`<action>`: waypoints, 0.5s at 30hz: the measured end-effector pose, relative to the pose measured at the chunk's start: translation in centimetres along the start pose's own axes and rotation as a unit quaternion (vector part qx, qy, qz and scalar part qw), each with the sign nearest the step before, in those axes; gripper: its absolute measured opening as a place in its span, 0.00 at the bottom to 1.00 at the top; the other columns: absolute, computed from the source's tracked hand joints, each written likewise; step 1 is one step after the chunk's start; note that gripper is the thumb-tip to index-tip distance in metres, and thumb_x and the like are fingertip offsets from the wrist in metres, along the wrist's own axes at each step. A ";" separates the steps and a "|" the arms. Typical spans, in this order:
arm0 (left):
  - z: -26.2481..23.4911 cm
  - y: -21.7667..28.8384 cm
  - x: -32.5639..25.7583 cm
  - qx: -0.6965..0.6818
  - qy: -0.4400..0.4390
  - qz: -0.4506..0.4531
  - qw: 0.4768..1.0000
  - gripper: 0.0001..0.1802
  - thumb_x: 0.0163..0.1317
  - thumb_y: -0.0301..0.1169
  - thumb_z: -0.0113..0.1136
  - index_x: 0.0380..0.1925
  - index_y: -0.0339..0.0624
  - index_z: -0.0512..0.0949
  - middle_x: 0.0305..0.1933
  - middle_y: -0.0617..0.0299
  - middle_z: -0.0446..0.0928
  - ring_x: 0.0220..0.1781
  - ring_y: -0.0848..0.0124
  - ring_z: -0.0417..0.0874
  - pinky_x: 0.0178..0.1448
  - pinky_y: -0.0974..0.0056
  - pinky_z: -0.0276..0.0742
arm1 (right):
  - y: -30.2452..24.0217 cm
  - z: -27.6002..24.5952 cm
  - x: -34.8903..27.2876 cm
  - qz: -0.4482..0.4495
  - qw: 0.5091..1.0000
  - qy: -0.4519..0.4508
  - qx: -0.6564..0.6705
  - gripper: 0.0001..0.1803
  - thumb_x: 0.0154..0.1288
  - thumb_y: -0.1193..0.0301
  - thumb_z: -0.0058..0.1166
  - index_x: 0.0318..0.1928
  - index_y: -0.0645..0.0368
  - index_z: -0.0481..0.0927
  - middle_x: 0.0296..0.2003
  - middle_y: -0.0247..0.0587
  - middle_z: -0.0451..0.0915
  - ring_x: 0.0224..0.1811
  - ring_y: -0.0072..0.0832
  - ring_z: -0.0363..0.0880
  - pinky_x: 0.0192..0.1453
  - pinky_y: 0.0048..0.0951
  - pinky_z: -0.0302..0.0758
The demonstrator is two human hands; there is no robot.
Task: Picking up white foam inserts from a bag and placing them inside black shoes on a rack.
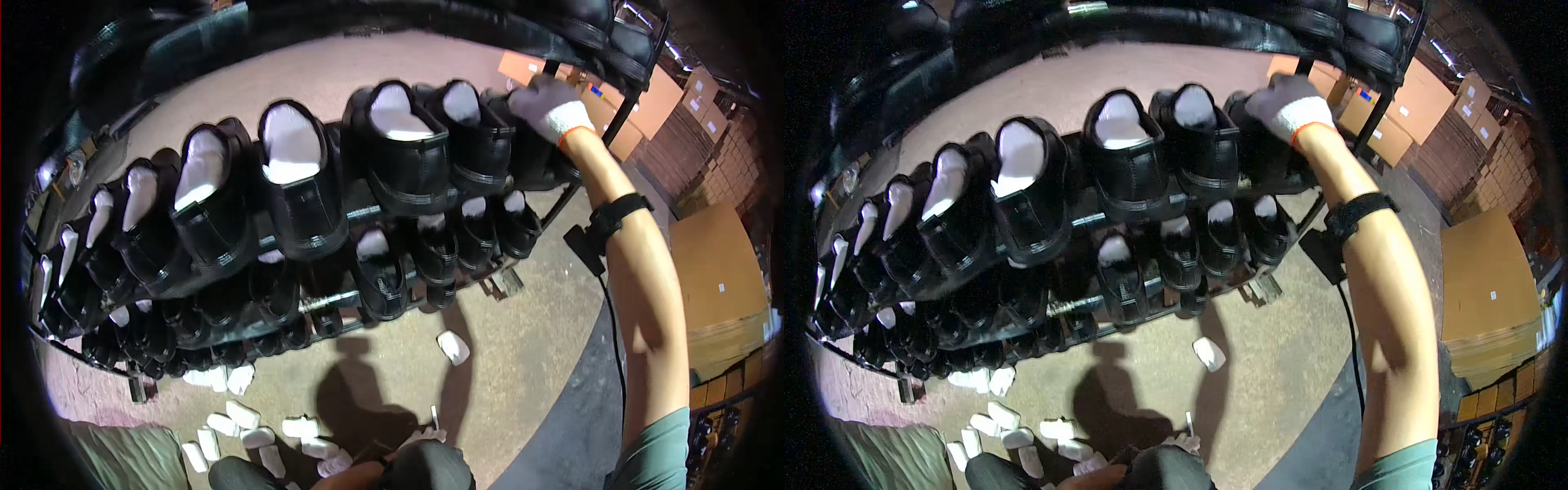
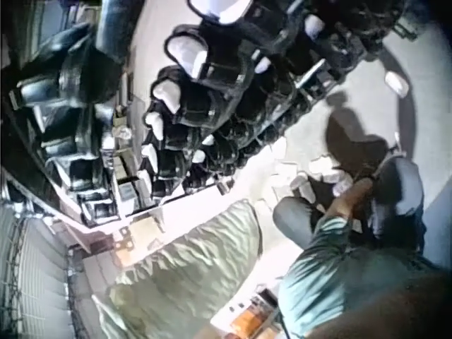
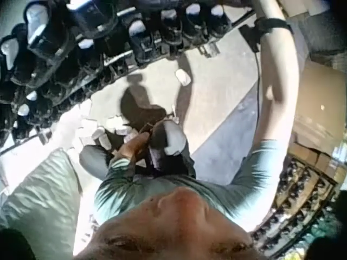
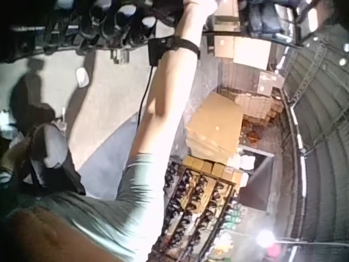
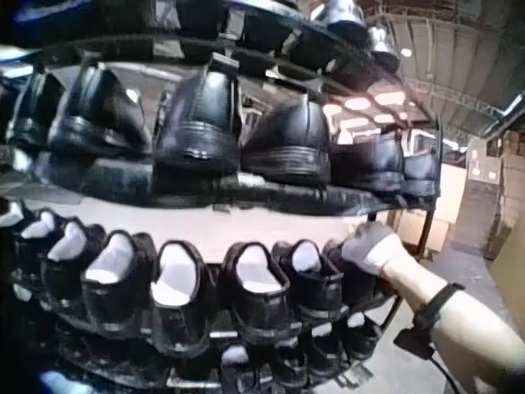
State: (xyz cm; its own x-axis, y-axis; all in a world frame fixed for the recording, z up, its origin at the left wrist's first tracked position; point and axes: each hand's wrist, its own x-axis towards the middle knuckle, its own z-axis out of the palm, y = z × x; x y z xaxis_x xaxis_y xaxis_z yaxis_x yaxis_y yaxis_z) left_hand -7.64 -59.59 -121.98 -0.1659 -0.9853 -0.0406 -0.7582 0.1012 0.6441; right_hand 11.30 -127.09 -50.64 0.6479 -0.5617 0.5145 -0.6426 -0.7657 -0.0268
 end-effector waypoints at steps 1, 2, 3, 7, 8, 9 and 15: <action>-0.9 -0.3 -2.4 0.007 -0.018 -0.030 0.999 0.12 0.82 0.38 0.51 0.53 0.45 0.80 0.51 0.49 0.82 0.54 0.50 0.85 0.59 0.45 0.81 | -0.6 -0.5 0.2 -0.026 0.998 -0.039 -0.033 0.34 0.68 0.45 0.57 0.53 0.67 0.89 0.54 0.69 0.88 0.60 0.61 0.86 0.67 0.50 0.82; -1.8 -0.2 0.9 0.007 -0.028 -0.024 0.999 0.13 0.82 0.38 0.52 0.53 0.44 0.80 0.52 0.48 0.83 0.55 0.50 0.85 0.60 0.45 0.81 | 0.1 -3.8 -0.1 -0.044 0.991 -0.071 -0.104 0.30 0.72 0.51 0.54 0.54 0.69 0.89 0.55 0.69 0.88 0.61 0.61 0.87 0.70 0.50 0.81; -3.5 0.4 0.6 0.014 -0.051 -0.072 0.996 0.13 0.81 0.38 0.53 0.53 0.44 0.81 0.52 0.48 0.83 0.55 0.49 0.85 0.60 0.45 0.81 | 0.3 -2.3 0.2 -0.112 0.985 -0.099 -0.083 0.29 0.74 0.52 0.53 0.54 0.69 0.89 0.55 0.68 0.88 0.60 0.60 0.87 0.68 0.50 0.82; -26.0 9.4 19.6 0.022 -0.135 -0.203 0.970 0.15 0.80 0.39 0.55 0.53 0.41 0.83 0.55 0.46 0.83 0.58 0.48 0.86 0.62 0.45 0.81 | 1.4 -0.1 1.0 -0.166 0.976 -0.098 -0.100 0.22 0.75 0.58 0.55 0.49 0.65 0.91 0.51 0.61 0.90 0.55 0.58 0.88 0.64 0.49 0.83; -25.8 7.5 18.9 0.025 -0.134 -0.214 0.967 0.15 0.80 0.39 0.55 0.53 0.41 0.83 0.55 0.46 0.83 0.58 0.48 0.86 0.62 0.45 0.81 | -0.1 -0.4 0.2 -0.083 0.991 -0.100 -0.011 0.18 0.72 0.60 0.59 0.46 0.62 0.93 0.49 0.56 0.91 0.53 0.58 0.88 0.63 0.50 0.83; -25.3 4.9 18.8 0.002 0.054 -0.119 0.991 0.15 0.75 0.34 0.57 0.54 0.41 0.85 0.57 0.46 0.84 0.58 0.48 0.86 0.65 0.45 0.81 | 0.9 0.6 0.4 -0.071 0.996 -0.033 0.042 0.17 0.69 0.62 0.62 0.47 0.61 0.93 0.46 0.57 0.91 0.50 0.58 0.89 0.62 0.49 0.83; -41.1 8.7 23.1 -0.394 0.366 0.037 0.842 0.23 0.73 0.32 0.68 0.65 0.39 0.80 0.67 0.52 0.80 0.70 0.51 0.81 0.72 0.52 0.80 | 1.0 -3.2 -0.4 -0.051 0.992 -0.103 -0.046 0.19 0.70 0.56 0.62 0.44 0.58 0.93 0.44 0.57 0.90 0.49 0.56 0.89 0.59 0.46 0.83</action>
State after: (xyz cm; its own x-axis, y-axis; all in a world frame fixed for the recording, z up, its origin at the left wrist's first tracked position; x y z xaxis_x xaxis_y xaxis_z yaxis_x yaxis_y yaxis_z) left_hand 7.82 -87.10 -85.89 0.4582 -0.8302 0.3175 -0.0613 0.3268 0.9431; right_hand 9.09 -126.62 -48.11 0.7755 -0.5419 0.3240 -0.5976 -0.7956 0.0994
